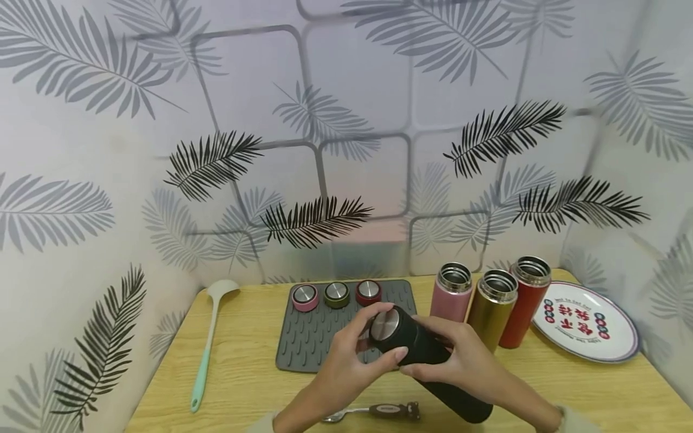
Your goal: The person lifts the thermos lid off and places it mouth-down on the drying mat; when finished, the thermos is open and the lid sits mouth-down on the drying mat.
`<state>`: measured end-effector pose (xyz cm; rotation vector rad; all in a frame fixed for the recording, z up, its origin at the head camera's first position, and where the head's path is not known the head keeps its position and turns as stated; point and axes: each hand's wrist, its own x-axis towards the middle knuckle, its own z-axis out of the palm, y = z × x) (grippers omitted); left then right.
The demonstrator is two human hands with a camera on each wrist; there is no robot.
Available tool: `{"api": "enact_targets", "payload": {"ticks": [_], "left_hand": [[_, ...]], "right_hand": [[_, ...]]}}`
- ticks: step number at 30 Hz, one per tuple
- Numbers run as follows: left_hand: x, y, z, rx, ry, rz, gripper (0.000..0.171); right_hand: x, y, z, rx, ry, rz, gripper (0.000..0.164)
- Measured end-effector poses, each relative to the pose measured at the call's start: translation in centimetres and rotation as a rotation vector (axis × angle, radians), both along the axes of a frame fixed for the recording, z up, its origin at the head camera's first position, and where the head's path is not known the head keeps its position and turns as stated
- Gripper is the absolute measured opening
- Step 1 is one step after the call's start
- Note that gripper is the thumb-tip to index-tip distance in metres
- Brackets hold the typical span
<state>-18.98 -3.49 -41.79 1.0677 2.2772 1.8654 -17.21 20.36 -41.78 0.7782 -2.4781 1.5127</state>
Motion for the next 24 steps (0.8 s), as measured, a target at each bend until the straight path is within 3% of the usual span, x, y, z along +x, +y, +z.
{"api": "enact_targets", "payload": {"ticks": [3, 8, 10, 13, 17, 24], "left_hand": [[-0.4, -0.6, 0.5, -0.06, 0.062, -0.041, 0.061], [-1.1, -2.0, 1.4, -0.21, 0.325, -0.143, 0.064], [-1.3, -2.3, 1.7, -0.235, 0.408, -0.182, 0.061], [-1.3, -2.7, 1.9, -0.238, 0.478, -0.205, 0.06], [-0.9, -2.6, 1.8, -0.231, 0.498, -0.137, 0.061], [-0.2, -1.6, 1.4, -0.261, 0.351, 0.099, 0.055]], "right_hand": [[-0.2, 0.1, 0.3, 0.024, 0.004, 0.015, 0.056], [0.0, 0.3, 0.5, 0.107, 0.087, -0.007, 0.065], [0.2, 0.4, 0.6, 0.125, 0.119, -0.02, 0.068], [0.3, 0.3, 0.9, 0.145, 0.136, -0.034, 0.069], [0.7, 0.0, 1.0, 0.181, 0.149, -0.057, 0.071], [1.2, -1.1, 1.2, 0.336, 0.335, -0.143, 0.078]]}}
